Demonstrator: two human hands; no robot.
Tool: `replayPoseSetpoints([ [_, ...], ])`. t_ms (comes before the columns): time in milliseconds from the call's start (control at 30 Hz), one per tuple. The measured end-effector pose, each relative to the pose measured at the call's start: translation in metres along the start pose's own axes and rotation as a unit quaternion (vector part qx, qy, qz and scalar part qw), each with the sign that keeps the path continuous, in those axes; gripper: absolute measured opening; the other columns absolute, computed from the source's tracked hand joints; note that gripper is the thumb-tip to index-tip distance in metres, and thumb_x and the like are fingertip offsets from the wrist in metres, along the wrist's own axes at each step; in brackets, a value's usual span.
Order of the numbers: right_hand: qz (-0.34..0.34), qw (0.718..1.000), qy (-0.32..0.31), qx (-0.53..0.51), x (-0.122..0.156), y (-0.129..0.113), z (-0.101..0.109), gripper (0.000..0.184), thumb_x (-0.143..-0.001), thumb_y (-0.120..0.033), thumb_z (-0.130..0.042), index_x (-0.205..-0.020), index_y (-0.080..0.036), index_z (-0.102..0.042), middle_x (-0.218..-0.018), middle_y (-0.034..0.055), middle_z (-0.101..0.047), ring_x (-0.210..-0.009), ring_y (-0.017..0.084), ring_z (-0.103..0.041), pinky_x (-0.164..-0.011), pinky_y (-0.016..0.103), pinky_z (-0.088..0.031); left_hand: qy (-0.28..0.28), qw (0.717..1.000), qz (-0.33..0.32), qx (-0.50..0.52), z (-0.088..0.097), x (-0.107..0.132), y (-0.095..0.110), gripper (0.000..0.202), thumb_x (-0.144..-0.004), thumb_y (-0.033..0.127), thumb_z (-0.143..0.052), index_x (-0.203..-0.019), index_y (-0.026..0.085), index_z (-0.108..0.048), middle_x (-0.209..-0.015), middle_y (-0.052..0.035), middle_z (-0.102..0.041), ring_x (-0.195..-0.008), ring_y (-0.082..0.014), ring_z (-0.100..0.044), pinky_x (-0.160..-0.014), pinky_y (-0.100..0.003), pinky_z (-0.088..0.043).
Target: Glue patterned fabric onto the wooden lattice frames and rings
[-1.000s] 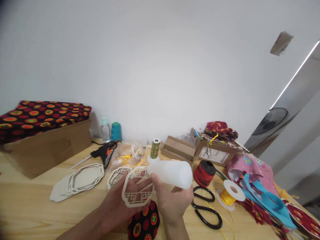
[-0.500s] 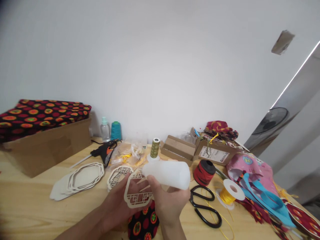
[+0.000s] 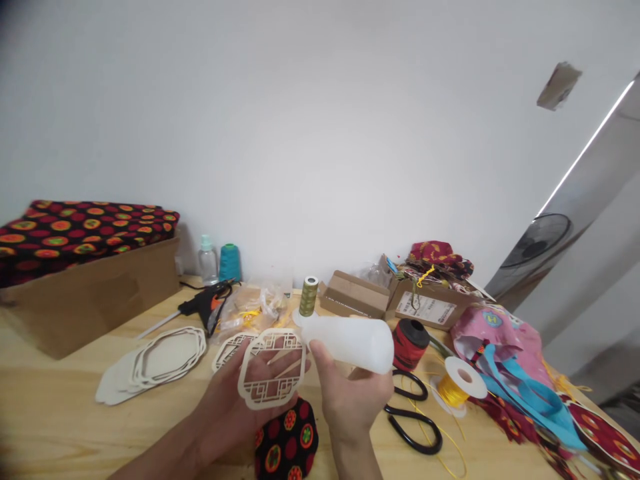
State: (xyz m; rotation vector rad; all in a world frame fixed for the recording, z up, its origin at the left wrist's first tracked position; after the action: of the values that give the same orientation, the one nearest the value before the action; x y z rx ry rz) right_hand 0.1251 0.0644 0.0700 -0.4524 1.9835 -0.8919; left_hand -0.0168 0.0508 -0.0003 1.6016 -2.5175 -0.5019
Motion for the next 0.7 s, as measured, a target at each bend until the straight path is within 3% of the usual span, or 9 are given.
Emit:
replayPoseSetpoints([
  [700, -0.004, 1.0, -0.023, -0.005, 0.0081, -0.0013, -0.0051, 0.039, -0.047, -0.018, -0.078, -0.08, -0.01, -0.059, -0.065, 0.0056, -0.067, -0.064, 0.02, -0.064, -0.057, 0.029, -0.054, 0.0, 1.0, 0.003, 0.006, -0.0024, 0.0017, -0.002, 0.041, -0.082, 0.043, -0.045, -0.104, 0.011, -0.06, -0.109, -0.01, -0.063, -0.099, -0.0223, -0.056, -0.081, -0.034, -0.042],
])
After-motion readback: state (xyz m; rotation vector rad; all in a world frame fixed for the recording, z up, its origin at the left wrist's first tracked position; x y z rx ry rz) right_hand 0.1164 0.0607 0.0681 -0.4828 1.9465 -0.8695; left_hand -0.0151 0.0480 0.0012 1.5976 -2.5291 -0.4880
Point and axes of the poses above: each hand's wrist, its own x-axis away from the middle knuckle, its own z-axis out of the back of the hand, y = z × x, the point moved 6 cm from there along -x, towards the middle knuckle
